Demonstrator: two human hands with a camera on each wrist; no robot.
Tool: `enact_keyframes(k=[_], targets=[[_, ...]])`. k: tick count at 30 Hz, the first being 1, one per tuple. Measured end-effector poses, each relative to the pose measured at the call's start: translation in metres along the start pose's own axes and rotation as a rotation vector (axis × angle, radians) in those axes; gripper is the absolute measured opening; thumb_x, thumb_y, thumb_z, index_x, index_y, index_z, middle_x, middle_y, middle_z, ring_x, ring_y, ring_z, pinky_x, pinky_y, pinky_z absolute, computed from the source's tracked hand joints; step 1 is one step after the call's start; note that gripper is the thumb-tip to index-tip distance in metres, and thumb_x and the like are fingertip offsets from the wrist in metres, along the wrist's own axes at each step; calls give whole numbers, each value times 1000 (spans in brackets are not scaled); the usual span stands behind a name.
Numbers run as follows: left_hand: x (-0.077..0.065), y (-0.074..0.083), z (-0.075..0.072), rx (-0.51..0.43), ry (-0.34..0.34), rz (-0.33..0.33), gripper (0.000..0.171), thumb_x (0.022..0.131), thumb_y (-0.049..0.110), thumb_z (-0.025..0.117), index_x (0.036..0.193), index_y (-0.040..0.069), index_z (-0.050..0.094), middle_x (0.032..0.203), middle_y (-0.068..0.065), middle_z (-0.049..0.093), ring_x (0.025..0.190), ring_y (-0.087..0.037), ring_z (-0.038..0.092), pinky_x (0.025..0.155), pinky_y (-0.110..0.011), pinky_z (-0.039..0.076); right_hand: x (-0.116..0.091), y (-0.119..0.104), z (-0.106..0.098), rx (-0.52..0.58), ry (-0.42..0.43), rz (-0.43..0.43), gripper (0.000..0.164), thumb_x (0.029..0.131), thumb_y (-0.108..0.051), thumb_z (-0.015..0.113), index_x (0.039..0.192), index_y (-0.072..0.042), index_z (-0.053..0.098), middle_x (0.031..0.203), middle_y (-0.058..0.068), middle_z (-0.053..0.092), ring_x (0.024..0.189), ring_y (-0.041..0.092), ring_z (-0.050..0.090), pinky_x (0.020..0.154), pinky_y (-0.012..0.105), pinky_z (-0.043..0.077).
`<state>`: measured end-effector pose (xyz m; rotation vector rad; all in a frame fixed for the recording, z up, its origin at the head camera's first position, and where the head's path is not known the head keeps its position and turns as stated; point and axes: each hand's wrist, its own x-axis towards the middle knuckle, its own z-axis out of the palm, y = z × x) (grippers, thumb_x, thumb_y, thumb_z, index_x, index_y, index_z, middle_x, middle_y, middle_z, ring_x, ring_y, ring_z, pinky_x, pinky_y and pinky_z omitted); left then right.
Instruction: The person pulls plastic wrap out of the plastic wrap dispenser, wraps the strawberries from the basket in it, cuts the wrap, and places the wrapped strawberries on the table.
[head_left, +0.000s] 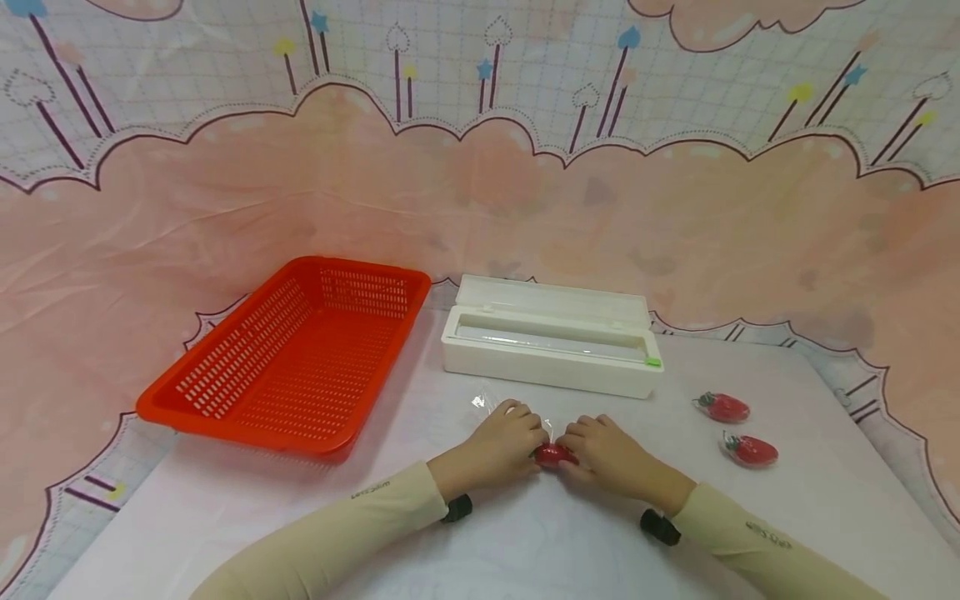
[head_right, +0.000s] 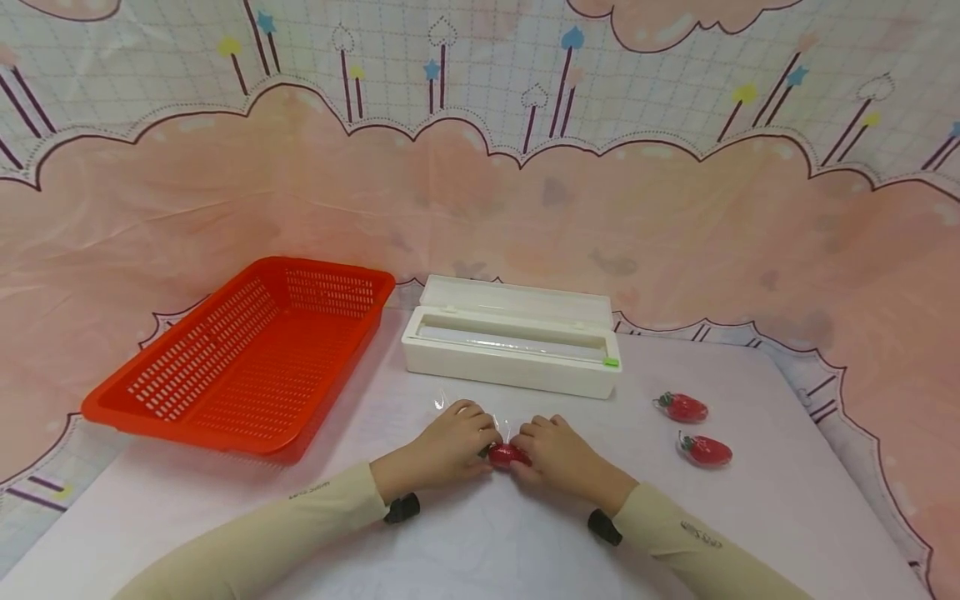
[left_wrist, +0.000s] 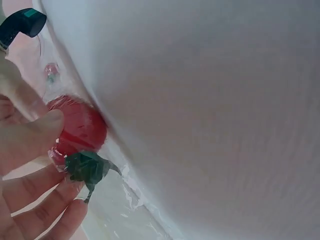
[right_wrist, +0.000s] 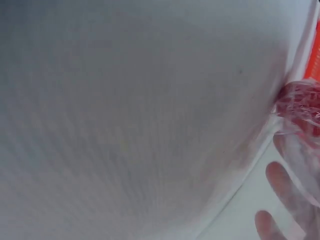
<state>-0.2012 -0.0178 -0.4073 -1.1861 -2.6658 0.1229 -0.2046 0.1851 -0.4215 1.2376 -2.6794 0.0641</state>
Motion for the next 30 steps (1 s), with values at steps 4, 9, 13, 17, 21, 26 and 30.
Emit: enact_keyframes(k=[4, 9, 13, 17, 21, 26, 30], targets=[[3, -1, 4, -5, -18, -21, 30, 80, 42, 70, 102, 21, 67, 100, 8, 65, 98, -11, 56, 99, -31, 38, 2, 6, -2, 141, -69, 26, 20, 90, -26, 59, 96, -10, 68, 87, -3, 63, 84, 13, 54, 71, 30, 42], [8, -2, 7, -13, -43, -40, 26, 85, 39, 66, 103, 21, 68, 99, 7, 67, 99, -11, 57, 100, -32, 37, 3, 12, -3, 296, -177, 80, 25, 96, -24, 50, 108, -9, 67, 92, -5, 61, 88, 10, 49, 73, 27, 38], [11, -2, 7, -1, -66, -39, 25, 86, 39, 63, 102, 21, 69, 99, 8, 68, 99, -11, 58, 101, -32, 38, 2, 11, -5, 216, -129, 78, 26, 95, -25, 51, 111, -11, 66, 96, -3, 60, 93, 14, 51, 78, 32, 41], [14, -3, 8, -8, -78, -41, 25, 87, 39, 62, 104, 21, 69, 99, 8, 67, 98, -11, 58, 100, -33, 39, 0, 7, -8, 34, 47, 52, 23, 85, -28, 66, 103, -14, 68, 94, -3, 63, 95, 17, 55, 81, 38, 44], [17, -6, 11, -7, -80, -51, 24, 90, 37, 59, 105, 21, 69, 99, 7, 67, 97, -11, 57, 98, -33, 40, 0, 4, -11, -58, 116, 16, 30, 74, -31, 78, 96, -14, 69, 91, -3, 65, 91, 16, 56, 80, 37, 46], [19, -9, 13, 25, -84, -55, 25, 93, 37, 54, 103, 21, 70, 99, 5, 67, 95, -13, 58, 95, -34, 42, 2, 3, -10, -78, 69, 39, 40, 69, -35, 81, 99, -12, 68, 93, -1, 65, 92, 17, 56, 82, 38, 45], [20, -9, 10, 5, -83, -82, 26, 90, 40, 57, 105, 22, 70, 102, 6, 66, 99, -13, 57, 97, -34, 40, 4, 3, -5, -86, 29, 56, 40, 70, -36, 80, 99, -11, 68, 93, 0, 65, 91, 18, 56, 80, 38, 44]])
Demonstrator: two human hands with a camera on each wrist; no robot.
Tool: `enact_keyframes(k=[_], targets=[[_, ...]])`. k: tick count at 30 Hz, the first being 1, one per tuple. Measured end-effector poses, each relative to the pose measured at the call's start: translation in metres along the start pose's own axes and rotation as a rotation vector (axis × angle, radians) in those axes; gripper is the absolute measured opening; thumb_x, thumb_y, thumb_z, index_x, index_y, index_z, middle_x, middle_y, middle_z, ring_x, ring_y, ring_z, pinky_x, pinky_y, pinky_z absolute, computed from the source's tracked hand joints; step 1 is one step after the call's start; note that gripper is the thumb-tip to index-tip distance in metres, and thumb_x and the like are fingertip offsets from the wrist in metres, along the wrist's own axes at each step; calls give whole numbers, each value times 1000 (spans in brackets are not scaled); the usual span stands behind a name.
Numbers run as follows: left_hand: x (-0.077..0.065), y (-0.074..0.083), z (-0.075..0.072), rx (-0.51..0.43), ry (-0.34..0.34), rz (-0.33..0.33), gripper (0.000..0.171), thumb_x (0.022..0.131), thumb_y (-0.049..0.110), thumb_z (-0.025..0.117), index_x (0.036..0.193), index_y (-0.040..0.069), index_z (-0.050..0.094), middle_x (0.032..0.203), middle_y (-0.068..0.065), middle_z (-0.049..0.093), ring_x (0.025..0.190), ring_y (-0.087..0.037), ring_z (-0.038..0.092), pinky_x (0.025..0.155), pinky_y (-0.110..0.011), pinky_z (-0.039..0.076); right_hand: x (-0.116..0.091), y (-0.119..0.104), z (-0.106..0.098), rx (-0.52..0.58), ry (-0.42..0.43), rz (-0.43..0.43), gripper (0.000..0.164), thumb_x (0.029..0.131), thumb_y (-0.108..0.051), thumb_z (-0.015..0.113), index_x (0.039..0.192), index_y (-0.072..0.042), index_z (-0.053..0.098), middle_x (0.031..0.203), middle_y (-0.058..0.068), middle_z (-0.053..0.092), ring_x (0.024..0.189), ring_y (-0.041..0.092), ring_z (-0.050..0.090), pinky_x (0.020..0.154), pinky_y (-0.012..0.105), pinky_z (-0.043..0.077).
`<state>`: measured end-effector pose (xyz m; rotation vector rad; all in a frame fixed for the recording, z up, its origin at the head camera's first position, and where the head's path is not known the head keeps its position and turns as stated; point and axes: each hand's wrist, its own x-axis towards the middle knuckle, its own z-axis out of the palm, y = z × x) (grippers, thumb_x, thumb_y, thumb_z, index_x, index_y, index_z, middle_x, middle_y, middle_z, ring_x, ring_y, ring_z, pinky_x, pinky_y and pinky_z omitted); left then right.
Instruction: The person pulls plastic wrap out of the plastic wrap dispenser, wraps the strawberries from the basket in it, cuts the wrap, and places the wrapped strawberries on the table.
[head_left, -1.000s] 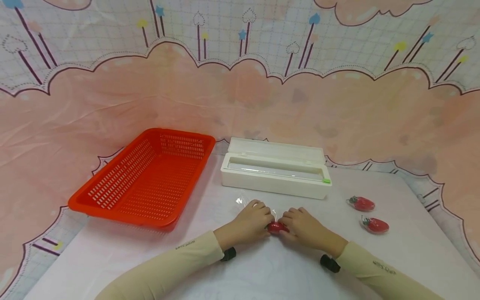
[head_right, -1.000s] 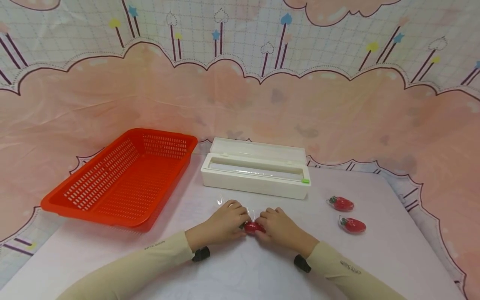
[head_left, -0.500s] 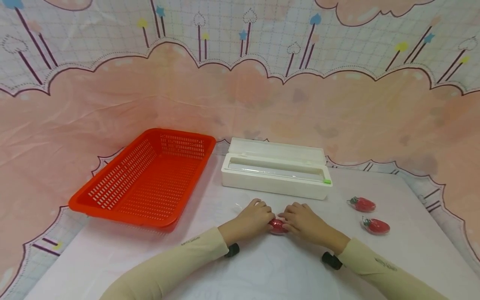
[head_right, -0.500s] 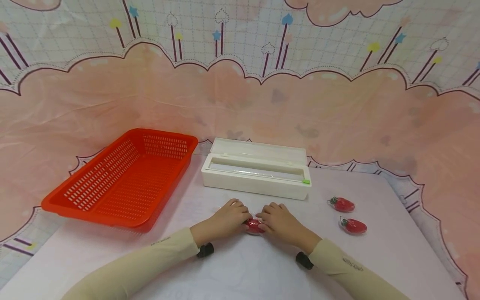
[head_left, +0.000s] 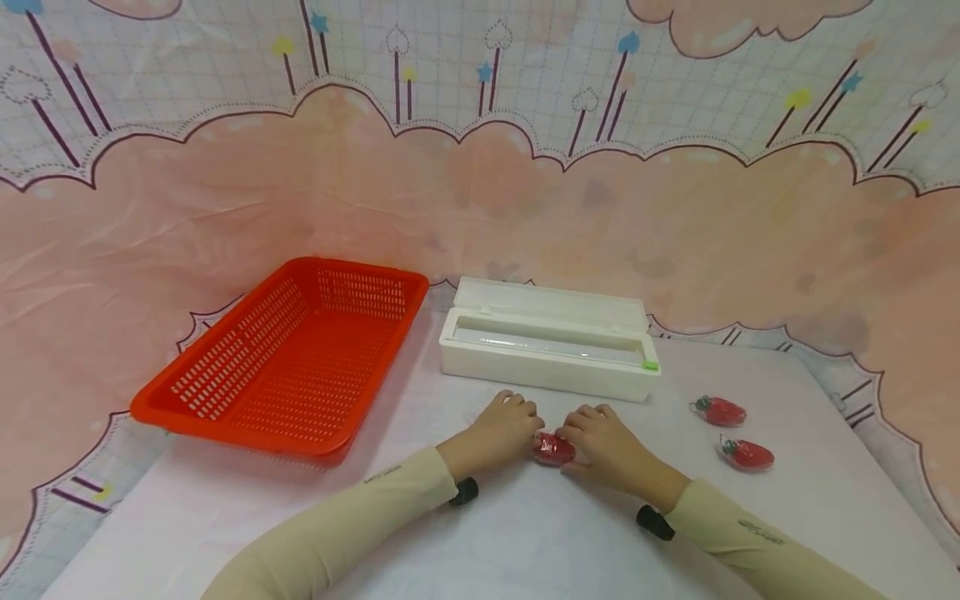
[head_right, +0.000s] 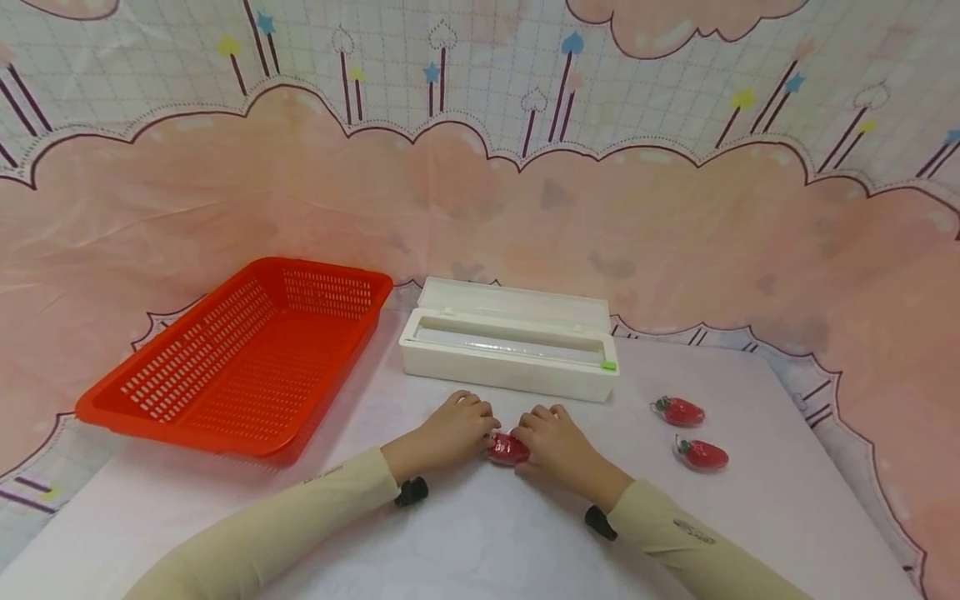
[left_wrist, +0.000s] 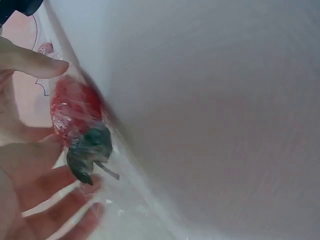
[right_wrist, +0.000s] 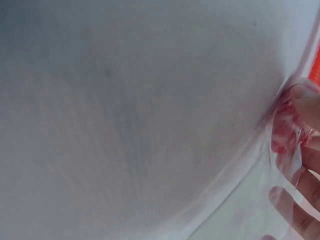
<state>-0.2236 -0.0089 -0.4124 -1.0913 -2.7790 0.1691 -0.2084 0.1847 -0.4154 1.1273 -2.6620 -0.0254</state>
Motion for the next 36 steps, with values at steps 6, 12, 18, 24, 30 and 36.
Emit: enact_keyframes(k=[6, 12, 18, 24, 30, 36], targets=[[-4, 1, -4, -10, 6, 37, 35, 83, 51, 63, 98, 20, 67, 103, 5, 65, 102, -14, 55, 104, -38, 37, 1, 1, 6, 35, -30, 12, 33, 75, -35, 75, 97, -12, 68, 92, -2, 64, 92, 16, 56, 79, 38, 44], [-4, 0, -1, 15, -9, 45, 34, 80, 51, 67, 93, 20, 67, 100, 5, 65, 100, -14, 55, 105, -40, 36, 4, 3, 6, 124, -94, 8, 29, 79, -28, 70, 101, -10, 68, 95, -1, 63, 94, 17, 54, 80, 38, 44], [-2, 1, 3, 11, -26, 26, 28, 82, 47, 66, 89, 21, 68, 99, 6, 66, 101, -13, 56, 104, -40, 36, 1, 4, 3, 146, -76, 26, 34, 78, -30, 72, 105, -10, 67, 99, 0, 64, 98, 19, 55, 85, 44, 43], [-1, 2, 1, 27, -11, 15, 31, 83, 47, 65, 96, 20, 69, 103, 5, 65, 103, -14, 55, 104, -40, 36, 2, 5, 2, 142, -5, 19, 18, 80, -22, 72, 95, -14, 67, 92, -3, 65, 94, 17, 55, 82, 41, 42], [1, 5, -2, 27, 24, 30, 35, 83, 49, 64, 101, 19, 67, 104, 5, 65, 104, -14, 55, 105, -40, 36, 3, 4, 2, 115, -17, 0, 12, 84, -19, 67, 94, -12, 68, 89, -3, 65, 90, 16, 54, 78, 37, 41], [4, 3, 1, -12, -8, -21, 32, 88, 44, 58, 104, 18, 69, 108, 3, 65, 107, -15, 55, 106, -41, 35, 4, 3, 2, 9, -2, -6, 18, 83, -19, 68, 98, -10, 69, 92, -1, 64, 94, 18, 54, 80, 39, 41]])
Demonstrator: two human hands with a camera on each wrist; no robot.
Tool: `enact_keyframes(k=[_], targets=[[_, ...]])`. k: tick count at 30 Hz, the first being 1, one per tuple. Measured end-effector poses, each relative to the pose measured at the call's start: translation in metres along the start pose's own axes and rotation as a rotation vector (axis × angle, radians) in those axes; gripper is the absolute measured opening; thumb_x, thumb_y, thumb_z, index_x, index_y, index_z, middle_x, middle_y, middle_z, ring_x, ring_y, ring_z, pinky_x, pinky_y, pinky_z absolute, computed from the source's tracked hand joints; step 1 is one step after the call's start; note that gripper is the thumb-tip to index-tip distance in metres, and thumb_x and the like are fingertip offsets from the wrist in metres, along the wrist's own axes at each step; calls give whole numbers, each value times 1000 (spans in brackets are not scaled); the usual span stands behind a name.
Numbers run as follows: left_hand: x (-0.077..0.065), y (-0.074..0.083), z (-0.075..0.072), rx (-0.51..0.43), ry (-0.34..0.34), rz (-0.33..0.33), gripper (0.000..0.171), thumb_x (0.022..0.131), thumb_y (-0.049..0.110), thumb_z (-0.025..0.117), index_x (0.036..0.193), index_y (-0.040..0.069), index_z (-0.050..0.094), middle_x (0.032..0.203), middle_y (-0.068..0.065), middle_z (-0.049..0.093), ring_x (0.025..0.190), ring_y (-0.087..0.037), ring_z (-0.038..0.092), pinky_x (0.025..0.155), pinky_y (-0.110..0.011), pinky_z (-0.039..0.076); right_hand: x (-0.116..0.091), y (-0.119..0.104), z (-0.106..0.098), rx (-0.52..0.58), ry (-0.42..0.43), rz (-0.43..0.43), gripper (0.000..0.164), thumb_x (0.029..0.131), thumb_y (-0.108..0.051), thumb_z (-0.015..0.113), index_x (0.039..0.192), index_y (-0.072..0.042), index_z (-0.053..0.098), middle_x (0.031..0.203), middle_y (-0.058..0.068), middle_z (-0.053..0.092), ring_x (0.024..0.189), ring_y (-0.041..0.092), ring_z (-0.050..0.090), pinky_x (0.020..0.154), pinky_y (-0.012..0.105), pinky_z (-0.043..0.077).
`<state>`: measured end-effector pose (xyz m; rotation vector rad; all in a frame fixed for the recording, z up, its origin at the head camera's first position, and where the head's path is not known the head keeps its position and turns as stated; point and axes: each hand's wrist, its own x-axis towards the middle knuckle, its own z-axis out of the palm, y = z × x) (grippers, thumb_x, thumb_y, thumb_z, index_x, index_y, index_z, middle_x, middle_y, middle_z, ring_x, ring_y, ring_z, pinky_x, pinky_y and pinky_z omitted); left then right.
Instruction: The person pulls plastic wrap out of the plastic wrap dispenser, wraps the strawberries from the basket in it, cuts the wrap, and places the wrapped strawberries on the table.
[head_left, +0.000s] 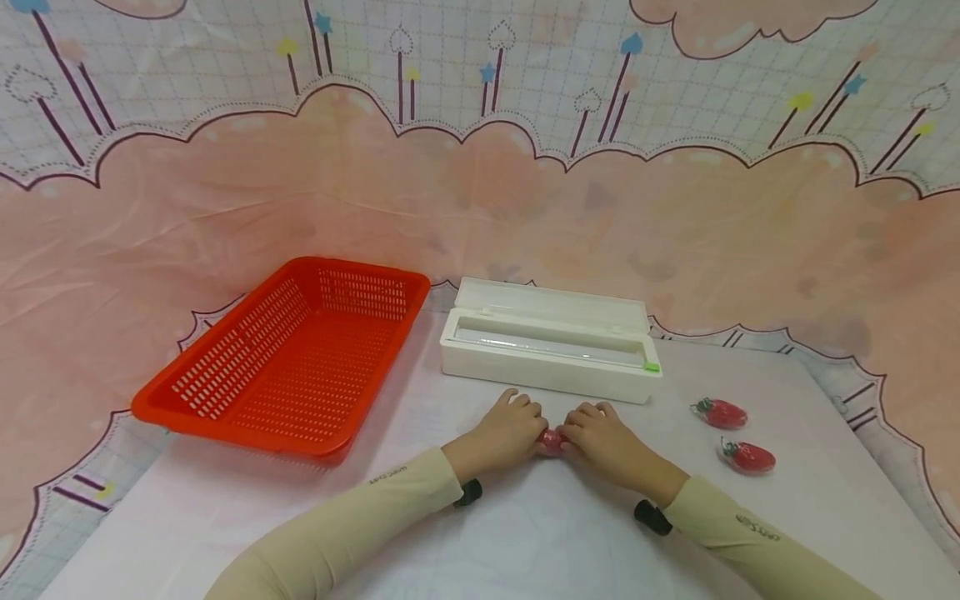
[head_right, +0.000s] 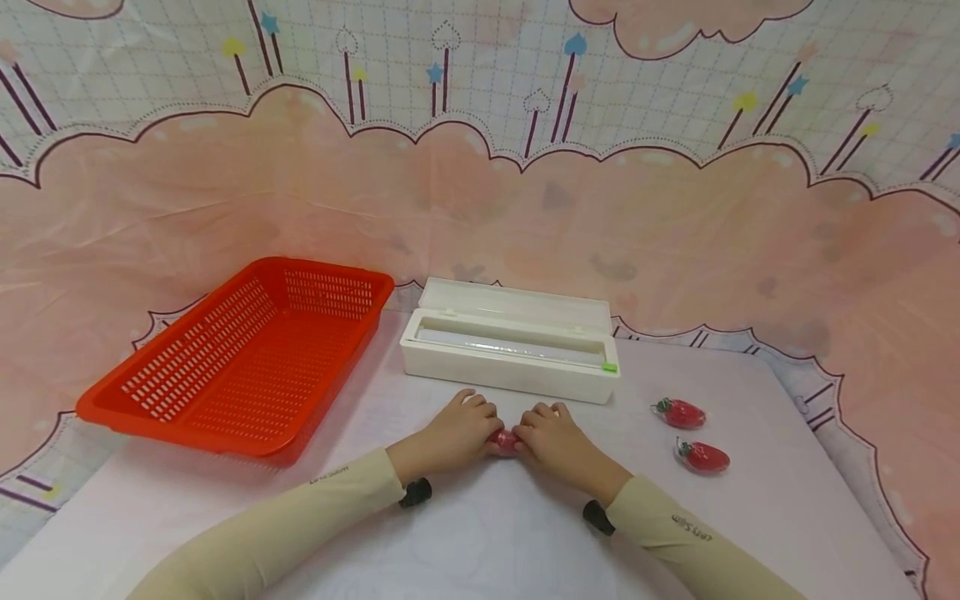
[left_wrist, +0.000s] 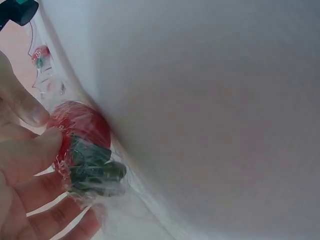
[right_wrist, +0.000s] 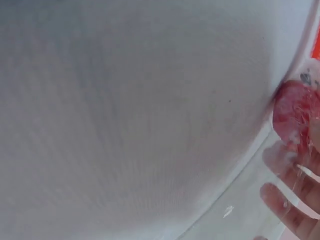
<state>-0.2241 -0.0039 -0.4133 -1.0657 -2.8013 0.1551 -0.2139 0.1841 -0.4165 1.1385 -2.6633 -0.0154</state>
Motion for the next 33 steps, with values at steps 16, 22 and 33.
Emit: enact_keyframes(k=[16, 22, 33], targets=[[1, -5, 2, 44, 0, 2, 48, 80, 54, 65, 111, 17, 66, 111, 3, 61, 108, -16, 52, 105, -41, 34, 8, 0, 5, -152, -5, -33, 24, 77, -20, 74, 98, -8, 69, 94, 3, 65, 93, 21, 56, 81, 45, 45], [1, -3, 0, 70, -16, -19, 42, 78, 46, 70, 108, 17, 68, 109, 2, 63, 107, -16, 54, 106, -43, 34, 7, 1, 4, -110, -28, -19, 32, 77, -25, 74, 102, -6, 68, 97, 4, 64, 95, 22, 55, 81, 44, 43], [1, -2, 4, 59, -29, -43, 42, 81, 42, 69, 114, 17, 63, 105, 4, 69, 105, -13, 57, 106, -41, 35, 8, -1, 3, -120, 20, -30, 35, 75, -27, 77, 104, -10, 66, 98, 3, 65, 98, 23, 57, 87, 47, 46]])
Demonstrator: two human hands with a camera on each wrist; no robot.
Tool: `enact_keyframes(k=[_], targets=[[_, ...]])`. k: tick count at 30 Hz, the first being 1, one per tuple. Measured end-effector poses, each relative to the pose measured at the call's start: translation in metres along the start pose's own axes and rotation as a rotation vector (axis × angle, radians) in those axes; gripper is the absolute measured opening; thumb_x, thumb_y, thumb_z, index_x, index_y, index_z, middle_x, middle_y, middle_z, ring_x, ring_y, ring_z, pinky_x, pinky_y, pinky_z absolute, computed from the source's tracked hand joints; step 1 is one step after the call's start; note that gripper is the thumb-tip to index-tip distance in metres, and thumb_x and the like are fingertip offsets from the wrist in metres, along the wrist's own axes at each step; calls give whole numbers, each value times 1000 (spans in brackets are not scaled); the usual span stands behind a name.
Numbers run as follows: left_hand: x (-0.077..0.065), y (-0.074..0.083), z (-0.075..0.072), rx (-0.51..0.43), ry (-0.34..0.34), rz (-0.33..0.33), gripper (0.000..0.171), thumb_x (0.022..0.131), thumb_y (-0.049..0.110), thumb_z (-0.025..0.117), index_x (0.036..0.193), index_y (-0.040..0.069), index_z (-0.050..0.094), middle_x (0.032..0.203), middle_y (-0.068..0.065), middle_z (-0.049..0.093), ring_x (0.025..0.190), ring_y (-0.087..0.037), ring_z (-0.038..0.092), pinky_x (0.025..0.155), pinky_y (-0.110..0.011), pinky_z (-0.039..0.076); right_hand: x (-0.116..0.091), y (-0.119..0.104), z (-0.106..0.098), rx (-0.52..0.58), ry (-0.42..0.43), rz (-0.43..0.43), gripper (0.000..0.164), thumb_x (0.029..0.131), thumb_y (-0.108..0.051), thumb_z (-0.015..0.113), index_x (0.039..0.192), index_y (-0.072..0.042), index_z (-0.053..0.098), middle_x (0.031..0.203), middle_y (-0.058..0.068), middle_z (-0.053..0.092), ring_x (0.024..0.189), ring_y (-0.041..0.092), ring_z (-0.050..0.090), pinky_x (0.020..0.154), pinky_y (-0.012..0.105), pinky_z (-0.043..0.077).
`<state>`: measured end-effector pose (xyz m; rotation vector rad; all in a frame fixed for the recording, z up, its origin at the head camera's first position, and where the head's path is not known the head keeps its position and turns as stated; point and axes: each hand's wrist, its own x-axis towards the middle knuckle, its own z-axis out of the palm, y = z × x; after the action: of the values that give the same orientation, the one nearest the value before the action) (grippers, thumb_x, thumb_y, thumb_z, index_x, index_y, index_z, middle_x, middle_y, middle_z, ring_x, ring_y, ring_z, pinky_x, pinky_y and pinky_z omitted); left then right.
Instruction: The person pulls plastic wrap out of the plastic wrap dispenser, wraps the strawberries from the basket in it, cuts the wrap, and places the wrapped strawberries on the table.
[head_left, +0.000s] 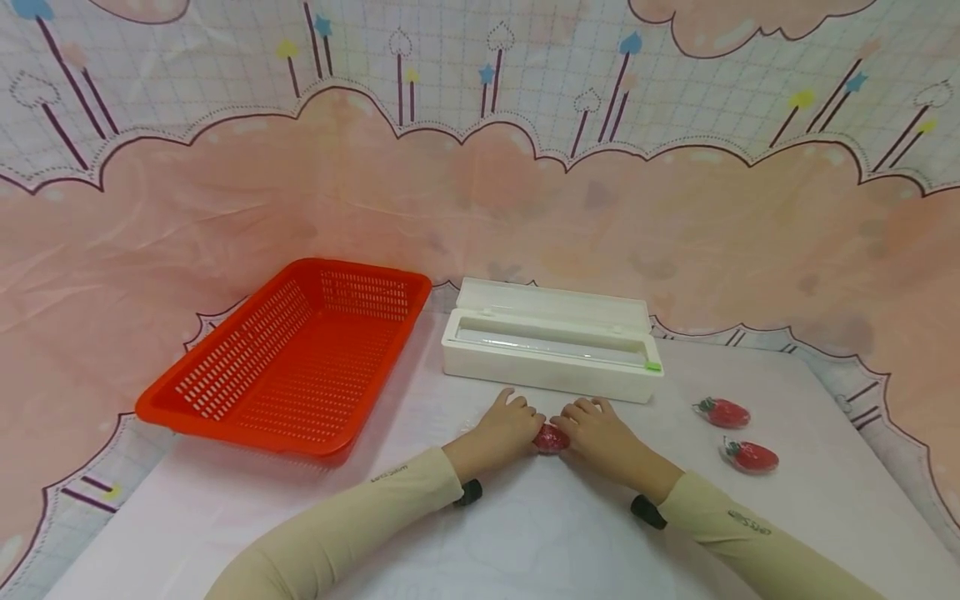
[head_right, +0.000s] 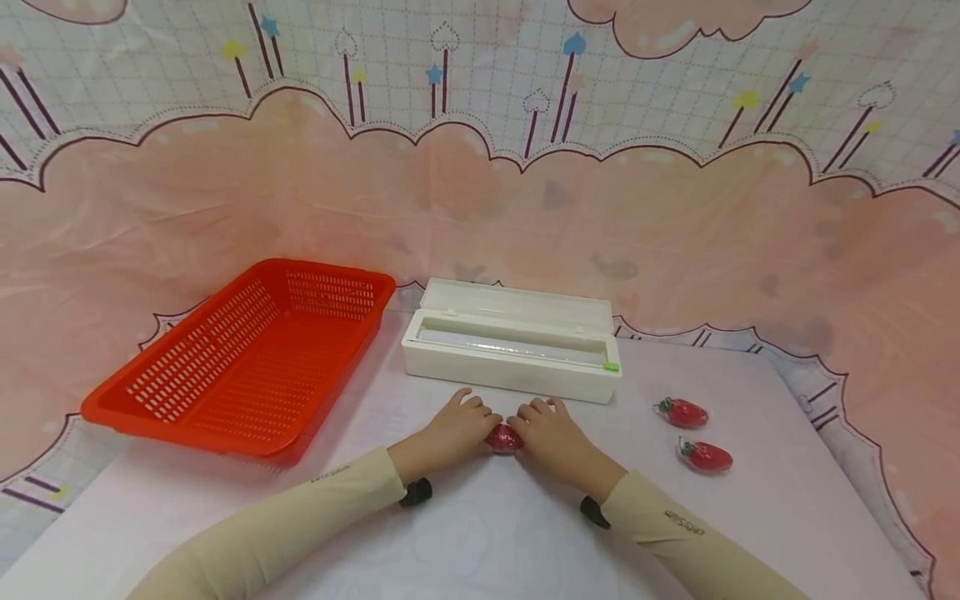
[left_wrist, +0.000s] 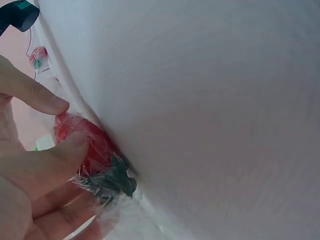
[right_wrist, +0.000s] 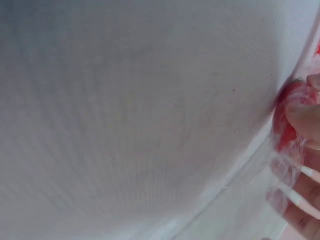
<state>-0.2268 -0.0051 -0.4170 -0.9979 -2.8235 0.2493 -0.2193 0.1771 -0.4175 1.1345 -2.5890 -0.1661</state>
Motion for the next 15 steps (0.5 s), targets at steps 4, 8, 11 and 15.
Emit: enact_keyframes(k=[4, 8, 11, 15], targets=[[-1, 0, 0, -53, 19, -9, 41, 81, 41, 70, 110, 15, 59, 100, 3, 70, 101, -14, 60, 105, -40, 36, -1, 0, 0, 28, 35, -17, 34, 73, -21, 79, 102, -12, 64, 98, 2, 66, 98, 22, 57, 86, 47, 46], [-2, -1, -3, -54, 1, 1, 45, 80, 44, 69, 113, 15, 58, 108, 2, 65, 104, -15, 58, 101, -36, 39, -2, 1, 0, 24, 49, -25, 31, 74, -19, 78, 100, -11, 64, 96, 3, 66, 96, 21, 57, 85, 45, 45], [-2, -1, -4, -38, 1, 13, 47, 80, 46, 69, 114, 15, 60, 109, 1, 61, 103, -15, 56, 97, -33, 40, -2, 0, 1, 29, 33, -23, 27, 77, -18, 74, 101, -10, 65, 95, 2, 66, 94, 21, 56, 83, 43, 44], [-1, -1, -3, -24, 8, 21, 40, 81, 44, 69, 108, 16, 65, 104, 2, 63, 100, -14, 57, 99, -34, 40, -3, 0, 1, 37, 12, -23, 24, 81, -17, 70, 102, -8, 65, 95, 2, 66, 93, 20, 56, 80, 40, 43]])
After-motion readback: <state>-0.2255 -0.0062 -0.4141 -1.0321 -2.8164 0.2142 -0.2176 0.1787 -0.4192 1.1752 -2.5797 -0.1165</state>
